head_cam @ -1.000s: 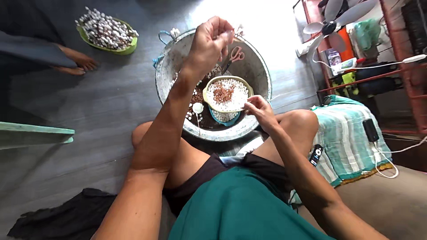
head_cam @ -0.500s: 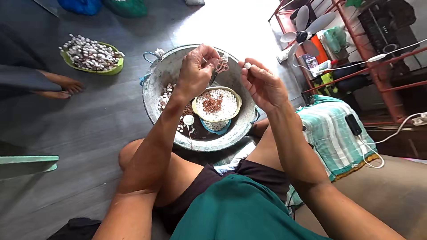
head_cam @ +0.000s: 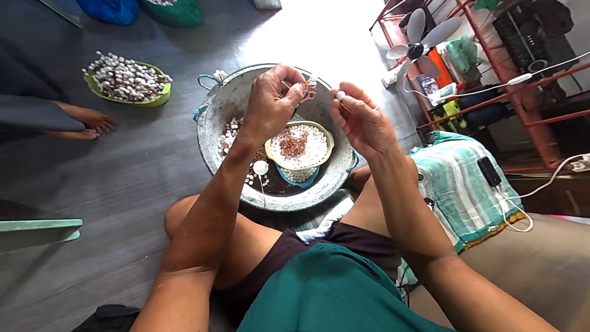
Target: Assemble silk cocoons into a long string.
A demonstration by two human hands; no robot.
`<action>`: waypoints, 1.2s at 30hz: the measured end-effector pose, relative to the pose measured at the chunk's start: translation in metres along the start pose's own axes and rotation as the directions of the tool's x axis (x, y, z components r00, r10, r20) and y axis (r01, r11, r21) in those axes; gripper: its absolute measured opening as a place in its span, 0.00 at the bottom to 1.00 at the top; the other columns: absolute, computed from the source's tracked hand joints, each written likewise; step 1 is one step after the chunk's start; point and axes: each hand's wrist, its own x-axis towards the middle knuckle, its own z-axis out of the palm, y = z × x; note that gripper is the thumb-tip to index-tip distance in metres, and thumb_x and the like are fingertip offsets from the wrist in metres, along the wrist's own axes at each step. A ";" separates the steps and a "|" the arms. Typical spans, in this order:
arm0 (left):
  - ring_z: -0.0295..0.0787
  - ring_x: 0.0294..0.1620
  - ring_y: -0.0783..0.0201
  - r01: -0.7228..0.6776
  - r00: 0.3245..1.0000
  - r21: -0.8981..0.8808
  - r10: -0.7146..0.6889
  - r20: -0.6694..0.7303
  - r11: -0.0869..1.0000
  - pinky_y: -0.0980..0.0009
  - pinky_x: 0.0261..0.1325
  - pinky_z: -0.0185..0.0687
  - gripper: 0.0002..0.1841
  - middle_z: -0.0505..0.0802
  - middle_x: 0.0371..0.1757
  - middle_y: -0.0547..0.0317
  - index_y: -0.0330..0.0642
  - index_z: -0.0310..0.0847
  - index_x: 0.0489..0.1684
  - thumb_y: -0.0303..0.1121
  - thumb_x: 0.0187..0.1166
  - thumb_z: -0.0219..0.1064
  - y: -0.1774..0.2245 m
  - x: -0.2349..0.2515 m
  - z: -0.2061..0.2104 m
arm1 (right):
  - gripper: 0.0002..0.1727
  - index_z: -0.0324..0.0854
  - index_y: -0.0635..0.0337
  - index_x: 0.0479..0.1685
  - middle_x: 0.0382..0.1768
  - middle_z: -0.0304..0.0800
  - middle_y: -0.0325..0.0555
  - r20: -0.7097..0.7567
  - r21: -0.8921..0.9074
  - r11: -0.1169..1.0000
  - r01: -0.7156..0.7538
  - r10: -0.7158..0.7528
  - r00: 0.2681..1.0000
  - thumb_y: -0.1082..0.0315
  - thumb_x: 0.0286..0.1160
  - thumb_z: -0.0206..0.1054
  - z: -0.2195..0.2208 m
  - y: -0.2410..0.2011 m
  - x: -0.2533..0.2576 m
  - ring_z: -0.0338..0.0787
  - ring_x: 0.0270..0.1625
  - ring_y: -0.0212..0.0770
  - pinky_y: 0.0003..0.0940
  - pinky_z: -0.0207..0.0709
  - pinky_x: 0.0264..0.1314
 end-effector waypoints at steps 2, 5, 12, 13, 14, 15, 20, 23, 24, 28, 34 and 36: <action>0.86 0.25 0.74 -0.003 1.000 0.017 0.003 0.000 1.000 0.76 0.29 0.82 0.05 0.91 0.31 0.65 0.42 0.84 0.47 0.30 0.84 0.63 0.000 0.000 0.000 | 0.15 0.81 0.67 0.64 0.61 0.89 0.57 0.005 0.046 0.999 -0.001 0.001 1.000 0.78 0.85 0.55 -0.003 0.001 -0.001 0.93 0.53 0.41 0.34 0.87 0.63; 0.86 0.26 0.73 -0.009 1.000 0.033 0.009 -0.003 0.999 0.76 0.30 0.82 0.05 0.91 0.32 0.64 0.42 0.84 0.47 0.31 0.83 0.63 0.000 0.000 0.001 | 0.16 0.81 0.67 0.64 0.59 0.90 0.57 -0.016 0.087 0.996 -0.004 0.005 1.000 0.77 0.84 0.55 -0.003 0.001 -0.003 0.93 0.52 0.41 0.33 0.87 0.61; 0.85 0.27 0.75 -0.024 1.000 0.058 0.024 -0.001 0.998 0.76 0.32 0.83 0.06 0.91 0.36 0.64 0.42 0.85 0.47 0.30 0.83 0.63 0.001 -0.001 0.003 | 0.16 0.80 0.65 0.65 0.57 0.90 0.55 0.008 0.107 0.994 0.000 -0.001 1.000 0.76 0.85 0.56 -0.006 0.005 -0.002 0.93 0.51 0.40 0.33 0.87 0.60; 0.84 0.26 0.75 -0.028 1.000 0.060 0.028 -0.005 0.998 0.77 0.31 0.83 0.06 0.91 0.35 0.64 0.42 0.85 0.47 0.30 0.83 0.63 0.001 -0.002 0.003 | 0.15 0.80 0.65 0.65 0.57 0.90 0.55 0.002 0.113 0.994 -0.001 0.001 1.000 0.76 0.85 0.55 -0.006 0.005 -0.002 0.93 0.52 0.41 0.32 0.87 0.60; 0.84 0.26 0.75 -0.032 0.999 0.065 0.032 -0.008 0.997 0.77 0.31 0.83 0.06 0.91 0.35 0.64 0.42 0.85 0.47 0.30 0.82 0.64 0.001 -0.002 0.003 | 0.15 0.81 0.66 0.63 0.57 0.91 0.56 -0.008 0.122 0.993 -0.002 0.003 1.000 0.76 0.85 0.55 -0.005 0.005 -0.002 0.93 0.52 0.41 0.32 0.87 0.60; 0.85 0.26 0.75 -0.035 0.999 0.071 0.036 -0.010 0.997 0.77 0.31 0.83 0.06 0.91 0.36 0.64 0.42 0.85 0.47 0.30 0.82 0.64 0.001 -0.002 0.003 | 0.15 0.81 0.67 0.62 0.57 0.91 0.57 -0.017 0.130 0.992 -0.001 0.004 1.000 0.77 0.85 0.54 -0.005 0.005 -0.003 0.94 0.52 0.41 0.33 0.87 0.60; 0.82 0.26 0.76 -0.059 0.998 0.104 0.060 -0.007 0.993 0.79 0.30 0.80 0.06 0.89 0.38 0.63 0.42 0.85 0.47 0.30 0.82 0.64 0.001 -0.004 0.006 | 0.15 0.81 0.66 0.63 0.56 0.89 0.54 0.005 0.114 0.993 0.005 -0.006 1.000 0.76 0.82 0.60 -0.009 0.007 -0.002 0.91 0.50 0.40 0.32 0.87 0.59; 0.80 0.24 0.76 -0.069 0.997 0.111 0.071 -0.009 0.991 0.79 0.29 0.79 0.06 0.89 0.38 0.63 0.42 0.85 0.46 0.30 0.82 0.64 0.001 -0.004 0.007 | 0.15 0.82 0.65 0.63 0.56 0.90 0.54 -0.004 0.115 0.993 -0.007 0.007 1.000 0.76 0.84 0.58 -0.009 0.008 -0.003 0.92 0.50 0.40 0.33 0.87 0.58; 0.80 0.24 0.76 -0.072 0.997 0.112 0.074 -0.013 0.991 0.79 0.29 0.79 0.06 0.89 0.38 0.63 0.42 0.85 0.46 0.30 0.82 0.64 0.001 -0.004 0.007 | 0.15 0.82 0.65 0.63 0.57 0.90 0.55 -0.002 0.121 0.993 -0.010 0.010 1.000 0.76 0.84 0.57 -0.009 0.008 -0.004 0.93 0.51 0.41 0.33 0.87 0.59; 0.82 0.26 0.76 -0.077 0.997 0.127 0.080 -0.024 0.989 0.79 0.30 0.81 0.06 0.90 0.39 0.63 0.42 0.85 0.47 0.30 0.82 0.63 0.003 -0.005 0.008 | 0.15 0.82 0.67 0.62 0.58 0.91 0.57 -0.007 0.139 0.990 -0.006 0.007 1.000 0.77 0.83 0.56 -0.010 0.008 -0.006 0.93 0.52 0.41 0.33 0.87 0.60; 0.83 0.30 0.74 -0.100 0.995 0.144 0.103 -0.013 0.985 0.77 0.34 0.83 0.06 0.89 0.42 0.60 0.40 0.85 0.48 0.30 0.84 0.62 0.002 -0.005 0.012 | 0.14 0.81 0.65 0.64 0.55 0.90 0.54 0.010 0.120 0.993 -0.005 0.004 1.000 0.75 0.84 0.58 -0.014 0.008 -0.006 0.92 0.49 0.39 0.32 0.87 0.58; 0.84 0.32 0.72 -0.115 0.993 0.144 0.118 -0.012 0.983 0.76 0.35 0.83 0.06 0.89 0.44 0.58 0.40 0.85 0.48 0.29 0.85 0.62 0.001 -0.006 0.013 | 0.14 0.82 0.66 0.63 0.57 0.91 0.55 0.000 0.131 0.991 -0.004 0.004 1.000 0.76 0.85 0.58 -0.014 0.009 -0.007 0.93 0.51 0.40 0.32 0.87 0.59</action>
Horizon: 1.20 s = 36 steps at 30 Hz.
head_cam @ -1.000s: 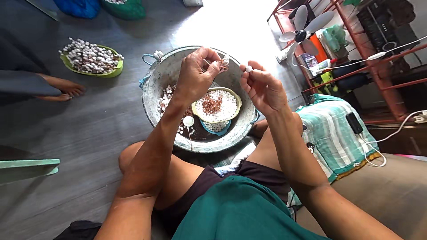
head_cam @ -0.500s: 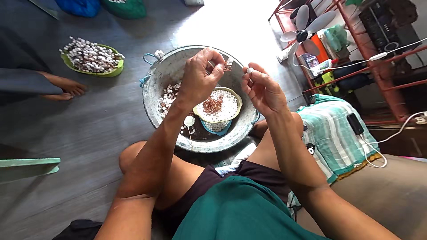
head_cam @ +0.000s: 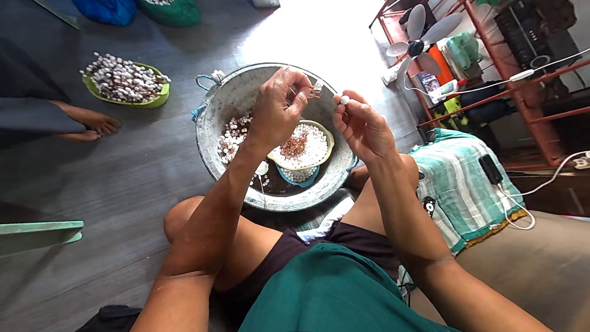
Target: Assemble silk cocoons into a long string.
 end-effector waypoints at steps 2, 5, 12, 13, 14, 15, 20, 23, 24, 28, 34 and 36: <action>0.85 0.34 0.72 -0.004 1.000 0.014 0.004 -0.001 1.000 0.76 0.37 0.84 0.06 0.88 0.47 0.57 0.40 0.85 0.48 0.30 0.85 0.62 0.000 0.000 0.000 | 0.14 0.82 0.67 0.62 0.57 0.91 0.56 -0.006 0.005 1.000 0.000 0.000 1.000 0.76 0.85 0.57 0.000 0.000 0.000 0.93 0.52 0.41 0.32 0.87 0.60; 0.84 0.35 0.72 -0.031 1.000 0.025 0.031 -0.003 0.999 0.77 0.38 0.84 0.07 0.86 0.48 0.56 0.39 0.85 0.48 0.30 0.86 0.62 0.001 0.000 0.000 | 0.15 0.83 0.65 0.62 0.56 0.91 0.55 -0.009 0.002 1.000 -0.001 0.001 1.000 0.75 0.85 0.56 0.002 0.000 -0.001 0.93 0.50 0.40 0.32 0.87 0.58; 0.82 0.34 0.72 -0.035 0.999 0.075 0.034 0.015 0.997 0.77 0.38 0.82 0.07 0.86 0.45 0.57 0.39 0.86 0.48 0.30 0.86 0.62 0.000 -0.001 0.003 | 0.14 0.81 0.65 0.63 0.55 0.90 0.55 -0.039 0.061 0.998 -0.001 0.004 0.999 0.76 0.82 0.59 -0.001 0.003 -0.004 0.93 0.50 0.41 0.33 0.87 0.59; 0.82 0.34 0.72 -0.038 0.999 0.077 0.036 0.015 0.996 0.77 0.37 0.81 0.07 0.86 0.44 0.57 0.39 0.86 0.48 0.30 0.86 0.62 0.000 -0.001 0.003 | 0.14 0.81 0.65 0.62 0.54 0.90 0.54 -0.039 0.062 0.998 -0.002 0.004 0.999 0.76 0.83 0.59 -0.002 0.004 -0.004 0.92 0.49 0.41 0.33 0.87 0.58; 0.82 0.33 0.72 -0.040 0.999 0.076 0.039 0.015 0.996 0.77 0.37 0.81 0.08 0.86 0.44 0.56 0.38 0.86 0.48 0.30 0.86 0.62 0.000 -0.001 0.003 | 0.14 0.81 0.65 0.62 0.54 0.90 0.55 -0.047 0.058 0.998 -0.002 0.005 0.999 0.76 0.84 0.58 -0.001 0.005 -0.005 0.93 0.48 0.40 0.32 0.88 0.58; 0.81 0.33 0.72 -0.042 0.999 0.073 0.041 0.012 0.996 0.78 0.37 0.81 0.07 0.86 0.44 0.56 0.38 0.86 0.48 0.29 0.86 0.62 0.001 -0.001 0.003 | 0.14 0.81 0.65 0.64 0.56 0.91 0.55 -0.051 0.051 0.999 -0.004 0.007 0.999 0.76 0.85 0.57 -0.001 0.006 -0.007 0.93 0.49 0.40 0.32 0.88 0.59; 0.82 0.33 0.73 -0.050 0.999 0.062 0.049 0.006 0.997 0.79 0.36 0.81 0.07 0.86 0.44 0.57 0.38 0.86 0.48 0.29 0.85 0.62 0.003 -0.002 0.003 | 0.15 0.80 0.62 0.67 0.63 0.88 0.53 -0.032 0.025 1.000 -0.015 0.016 0.999 0.73 0.87 0.56 0.001 0.008 -0.024 0.92 0.56 0.38 0.29 0.85 0.63; 0.82 0.33 0.74 -0.045 0.999 0.061 0.044 0.016 0.997 0.79 0.35 0.81 0.07 0.87 0.45 0.56 0.38 0.85 0.49 0.29 0.85 0.62 0.004 -0.002 0.003 | 0.13 0.83 0.64 0.59 0.56 0.90 0.56 0.005 0.081 0.997 -0.015 0.015 1.000 0.76 0.82 0.59 -0.003 0.007 -0.011 0.93 0.50 0.42 0.33 0.87 0.58; 0.82 0.32 0.74 -0.044 0.999 0.061 0.043 0.018 0.997 0.79 0.35 0.81 0.07 0.87 0.45 0.56 0.38 0.85 0.49 0.29 0.85 0.62 0.004 -0.003 0.004 | 0.13 0.83 0.63 0.60 0.56 0.91 0.56 0.018 0.078 0.997 -0.024 0.023 1.000 0.76 0.82 0.59 -0.004 0.006 -0.010 0.93 0.49 0.41 0.34 0.87 0.57; 0.82 0.32 0.74 -0.047 0.999 0.076 0.045 0.025 0.996 0.79 0.35 0.81 0.07 0.87 0.45 0.56 0.38 0.85 0.49 0.29 0.85 0.62 0.003 -0.002 0.005 | 0.15 0.85 0.61 0.61 0.55 0.91 0.54 0.032 0.039 0.999 -0.030 0.029 0.999 0.78 0.79 0.62 -0.005 0.005 -0.013 0.94 0.49 0.42 0.35 0.89 0.57; 0.82 0.32 0.74 -0.056 0.998 0.068 0.054 0.033 0.996 0.79 0.35 0.81 0.07 0.87 0.45 0.57 0.38 0.85 0.49 0.29 0.85 0.62 0.004 -0.003 0.004 | 0.12 0.88 0.64 0.54 0.54 0.92 0.55 0.044 0.005 1.000 0.008 -0.009 0.999 0.80 0.77 0.64 -0.007 0.004 -0.015 0.93 0.50 0.41 0.36 0.89 0.58; 0.82 0.32 0.74 -0.051 0.998 0.069 0.049 0.034 0.996 0.79 0.36 0.81 0.08 0.87 0.46 0.57 0.38 0.85 0.49 0.29 0.85 0.62 0.005 -0.003 0.004 | 0.12 0.88 0.63 0.54 0.54 0.91 0.54 0.055 -0.014 1.000 -0.002 0.003 0.998 0.80 0.76 0.65 -0.006 0.003 -0.016 0.93 0.49 0.41 0.36 0.90 0.56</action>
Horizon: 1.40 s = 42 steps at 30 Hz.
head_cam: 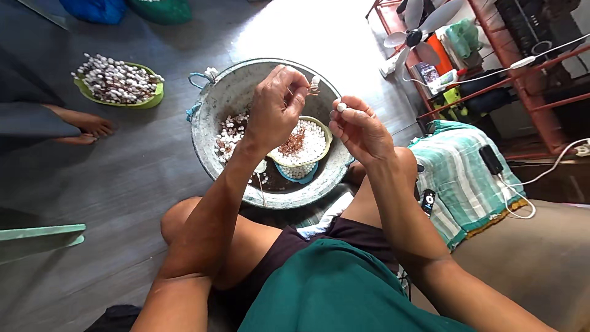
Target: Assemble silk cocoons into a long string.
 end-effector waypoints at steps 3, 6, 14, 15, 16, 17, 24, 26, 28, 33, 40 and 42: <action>0.81 0.32 0.74 -0.004 1.000 -0.006 0.004 -0.007 1.000 0.79 0.35 0.80 0.07 0.87 0.45 0.57 0.38 0.85 0.49 0.29 0.84 0.62 0.000 0.000 0.000 | 0.13 0.88 0.65 0.54 0.54 0.92 0.55 0.033 -0.002 1.000 0.011 -0.011 0.999 0.82 0.74 0.67 0.000 0.001 0.000 0.94 0.48 0.41 0.36 0.90 0.56; 0.80 0.31 0.74 -0.005 1.000 -0.002 0.005 -0.003 1.000 0.79 0.33 0.79 0.07 0.87 0.45 0.57 0.38 0.86 0.49 0.29 0.84 0.62 0.000 0.000 0.000 | 0.13 0.89 0.64 0.53 0.58 0.91 0.57 0.018 -0.026 0.999 0.038 -0.037 0.999 0.82 0.74 0.65 -0.001 0.002 0.000 0.93 0.52 0.42 0.37 0.88 0.61; 0.80 0.30 0.75 0.004 1.000 -0.004 -0.004 -0.004 1.000 0.80 0.33 0.79 0.07 0.87 0.45 0.58 0.39 0.86 0.49 0.29 0.84 0.62 0.000 -0.001 0.000 | 0.16 0.81 0.61 0.67 0.64 0.88 0.53 -0.094 -0.083 0.996 0.018 -0.026 0.995 0.75 0.85 0.60 0.012 0.003 -0.021 0.92 0.54 0.38 0.31 0.87 0.61; 0.80 0.31 0.75 0.002 1.000 -0.007 -0.002 -0.001 1.000 0.80 0.33 0.79 0.07 0.87 0.45 0.58 0.38 0.85 0.49 0.29 0.84 0.62 0.000 -0.001 0.000 | 0.16 0.81 0.62 0.67 0.65 0.87 0.54 -0.091 -0.080 0.997 0.025 -0.032 0.995 0.75 0.86 0.59 0.012 0.003 -0.021 0.92 0.55 0.39 0.31 0.86 0.63; 0.80 0.31 0.75 -0.002 1.000 -0.012 0.002 0.000 1.000 0.80 0.33 0.79 0.07 0.87 0.45 0.58 0.38 0.85 0.49 0.29 0.85 0.62 0.001 -0.001 0.000 | 0.16 0.81 0.64 0.67 0.65 0.87 0.54 -0.099 -0.079 0.996 0.027 -0.035 0.995 0.76 0.86 0.58 0.012 0.003 -0.021 0.92 0.57 0.39 0.32 0.86 0.64; 0.81 0.31 0.75 -0.005 1.000 -0.016 0.005 0.003 1.000 0.80 0.33 0.79 0.07 0.87 0.45 0.58 0.38 0.85 0.49 0.29 0.85 0.62 0.001 -0.001 0.000 | 0.16 0.81 0.66 0.67 0.65 0.88 0.56 -0.110 -0.086 0.996 0.032 -0.041 0.993 0.76 0.86 0.58 0.013 0.003 -0.019 0.93 0.58 0.40 0.33 0.86 0.66; 0.79 0.32 0.74 -0.034 0.999 0.001 0.034 0.021 0.999 0.79 0.33 0.77 0.08 0.86 0.44 0.58 0.39 0.86 0.48 0.29 0.85 0.62 0.004 -0.001 0.003 | 0.12 0.85 0.74 0.57 0.50 0.93 0.57 -0.126 -0.294 0.939 0.178 -0.223 0.967 0.82 0.79 0.64 0.021 0.000 0.004 0.95 0.49 0.45 0.39 0.90 0.62; 0.80 0.32 0.73 -0.041 0.999 0.013 0.041 0.014 0.999 0.79 0.34 0.78 0.08 0.86 0.45 0.57 0.38 0.86 0.48 0.29 0.84 0.62 0.003 -0.002 0.004 | 0.11 0.85 0.74 0.57 0.49 0.93 0.57 -0.115 -0.348 0.915 0.204 -0.257 0.959 0.82 0.79 0.65 0.023 0.001 0.007 0.95 0.48 0.44 0.39 0.90 0.60; 0.81 0.33 0.73 -0.031 0.999 0.032 0.031 0.014 0.999 0.78 0.35 0.79 0.08 0.86 0.45 0.58 0.39 0.87 0.49 0.30 0.85 0.62 0.004 -0.002 0.003 | 0.11 0.86 0.73 0.56 0.47 0.94 0.56 -0.106 -0.432 0.873 0.226 -0.298 0.949 0.81 0.78 0.68 0.025 0.003 0.010 0.95 0.47 0.43 0.39 0.91 0.58; 0.80 0.32 0.71 -0.035 0.999 0.074 0.034 0.007 0.997 0.75 0.35 0.79 0.08 0.85 0.44 0.59 0.41 0.88 0.48 0.32 0.86 0.63 0.005 -0.003 0.003 | 0.10 0.87 0.73 0.54 0.44 0.95 0.55 -0.102 -0.504 0.826 0.252 -0.347 0.932 0.79 0.77 0.70 0.028 0.007 0.015 0.95 0.44 0.43 0.39 0.92 0.55; 0.85 0.37 0.64 -0.048 0.999 0.267 0.053 -0.010 0.962 0.66 0.40 0.83 0.09 0.87 0.46 0.55 0.43 0.88 0.47 0.34 0.86 0.62 0.010 -0.004 0.005 | 0.09 0.86 0.72 0.54 0.45 0.95 0.55 -0.129 -0.503 0.837 0.215 -0.319 0.939 0.78 0.80 0.68 0.029 0.010 0.017 0.96 0.43 0.42 0.37 0.92 0.54; 0.84 0.35 0.63 -0.078 0.996 0.324 0.088 -0.014 0.943 0.65 0.36 0.81 0.10 0.86 0.45 0.54 0.43 0.88 0.47 0.34 0.87 0.60 0.011 -0.005 0.006 | 0.09 0.86 0.72 0.54 0.45 0.95 0.55 -0.139 -0.496 0.843 0.205 -0.311 0.940 0.78 0.81 0.67 0.029 0.010 0.017 0.96 0.43 0.42 0.37 0.92 0.54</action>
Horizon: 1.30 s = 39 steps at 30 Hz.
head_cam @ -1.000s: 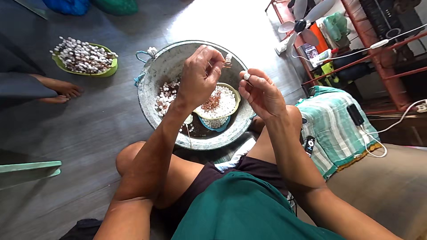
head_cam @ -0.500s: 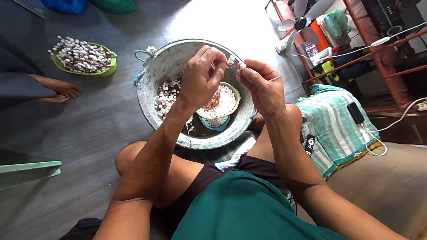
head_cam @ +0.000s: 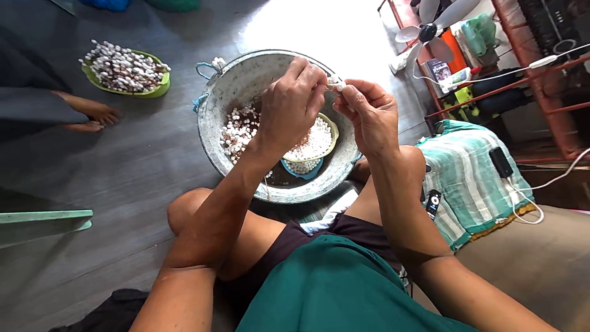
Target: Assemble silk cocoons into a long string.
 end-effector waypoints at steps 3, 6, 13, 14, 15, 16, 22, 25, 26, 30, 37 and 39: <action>0.87 0.38 0.59 -0.029 1.000 0.065 0.029 -0.009 0.997 0.62 0.36 0.82 0.11 0.88 0.47 0.52 0.42 0.88 0.47 0.34 0.88 0.59 0.003 -0.001 0.001 | 0.09 0.86 0.72 0.53 0.44 0.95 0.54 -0.019 0.007 1.000 -0.004 0.004 1.000 0.78 0.80 0.68 0.001 0.001 0.000 0.96 0.42 0.42 0.37 0.92 0.53; 0.88 0.39 0.58 -0.045 0.999 0.090 0.047 -0.022 0.995 0.62 0.36 0.82 0.11 0.88 0.48 0.51 0.42 0.88 0.47 0.33 0.88 0.58 0.004 -0.001 0.002 | 0.09 0.86 0.72 0.53 0.43 0.95 0.54 -0.030 -0.005 1.000 -0.001 0.001 1.000 0.79 0.79 0.68 0.002 0.002 0.000 0.96 0.42 0.42 0.37 0.92 0.53; 0.87 0.38 0.57 -0.045 0.998 0.106 0.049 -0.029 0.993 0.63 0.36 0.82 0.11 0.88 0.47 0.50 0.42 0.88 0.46 0.33 0.88 0.59 0.006 -0.001 0.002 | 0.07 0.87 0.71 0.50 0.42 0.95 0.54 -0.055 -0.017 1.000 -0.003 0.002 0.998 0.78 0.79 0.70 0.004 0.003 0.001 0.96 0.41 0.42 0.37 0.93 0.51; 0.87 0.37 0.57 -0.044 0.998 0.106 0.047 -0.029 0.993 0.63 0.36 0.82 0.11 0.87 0.47 0.50 0.42 0.88 0.46 0.33 0.88 0.59 0.006 -0.002 0.002 | 0.07 0.87 0.71 0.50 0.42 0.95 0.54 -0.055 -0.020 1.000 -0.003 0.002 0.998 0.77 0.79 0.70 0.005 0.003 0.001 0.96 0.41 0.42 0.38 0.93 0.51; 0.87 0.37 0.57 -0.043 0.999 0.106 0.046 -0.027 0.993 0.63 0.36 0.82 0.11 0.87 0.47 0.50 0.42 0.88 0.47 0.33 0.88 0.59 0.006 -0.001 0.002 | 0.07 0.87 0.71 0.50 0.42 0.95 0.54 -0.055 -0.025 1.000 -0.001 0.000 0.999 0.77 0.79 0.70 0.005 0.003 0.001 0.96 0.41 0.42 0.38 0.93 0.51; 0.87 0.37 0.57 -0.043 0.999 0.105 0.046 -0.024 0.994 0.63 0.36 0.82 0.11 0.87 0.47 0.50 0.41 0.88 0.47 0.33 0.88 0.59 0.006 -0.001 0.002 | 0.07 0.87 0.71 0.50 0.42 0.95 0.54 -0.055 -0.033 0.999 0.002 -0.004 0.998 0.77 0.79 0.70 0.005 0.003 0.001 0.96 0.41 0.42 0.38 0.93 0.51; 0.88 0.37 0.57 -0.050 0.998 0.127 0.053 -0.018 0.991 0.62 0.35 0.82 0.11 0.87 0.47 0.49 0.41 0.88 0.46 0.33 0.88 0.58 0.007 -0.001 0.001 | 0.07 0.87 0.71 0.50 0.41 0.95 0.53 -0.045 -0.070 0.997 0.025 -0.029 0.999 0.77 0.78 0.71 0.006 0.003 0.002 0.96 0.40 0.42 0.38 0.93 0.51; 0.88 0.38 0.56 -0.056 0.998 0.141 0.058 -0.010 0.988 0.62 0.36 0.83 0.11 0.88 0.47 0.49 0.40 0.88 0.46 0.33 0.87 0.58 0.007 -0.001 0.001 | 0.08 0.87 0.71 0.50 0.40 0.95 0.53 -0.037 -0.094 0.994 0.050 -0.054 0.998 0.77 0.77 0.71 0.005 0.003 0.002 0.96 0.41 0.42 0.38 0.93 0.52; 0.88 0.39 0.56 -0.056 0.998 0.144 0.057 -0.003 0.988 0.62 0.36 0.83 0.11 0.88 0.47 0.50 0.40 0.88 0.45 0.33 0.87 0.58 0.007 -0.001 0.001 | 0.08 0.87 0.71 0.50 0.40 0.95 0.52 -0.031 -0.104 0.993 0.062 -0.065 0.997 0.77 0.77 0.72 0.005 0.004 0.002 0.96 0.41 0.42 0.39 0.93 0.52; 0.87 0.36 0.57 -0.049 0.999 0.138 0.048 0.009 0.989 0.62 0.34 0.81 0.11 0.88 0.47 0.50 0.42 0.88 0.45 0.33 0.87 0.58 0.006 -0.001 0.001 | 0.08 0.88 0.71 0.50 0.39 0.95 0.51 -0.030 -0.108 0.993 0.048 -0.051 0.998 0.76 0.78 0.71 0.004 0.003 0.002 0.96 0.40 0.42 0.39 0.93 0.51; 0.85 0.33 0.59 -0.054 0.998 0.134 0.050 0.028 0.989 0.63 0.33 0.80 0.11 0.87 0.46 0.52 0.41 0.87 0.43 0.33 0.87 0.58 0.007 -0.002 0.002 | 0.08 0.88 0.71 0.50 0.39 0.95 0.52 -0.035 -0.088 0.996 0.026 -0.029 0.999 0.76 0.78 0.71 0.003 0.004 0.001 0.96 0.40 0.41 0.38 0.93 0.51; 0.84 0.32 0.59 -0.057 0.998 0.129 0.054 0.032 0.990 0.63 0.32 0.80 0.11 0.87 0.45 0.52 0.41 0.87 0.43 0.32 0.87 0.58 0.008 -0.002 0.002 | 0.08 0.88 0.71 0.50 0.40 0.95 0.52 -0.034 -0.081 0.997 0.020 -0.022 0.999 0.76 0.78 0.71 0.002 0.004 0.000 0.96 0.40 0.42 0.38 0.93 0.52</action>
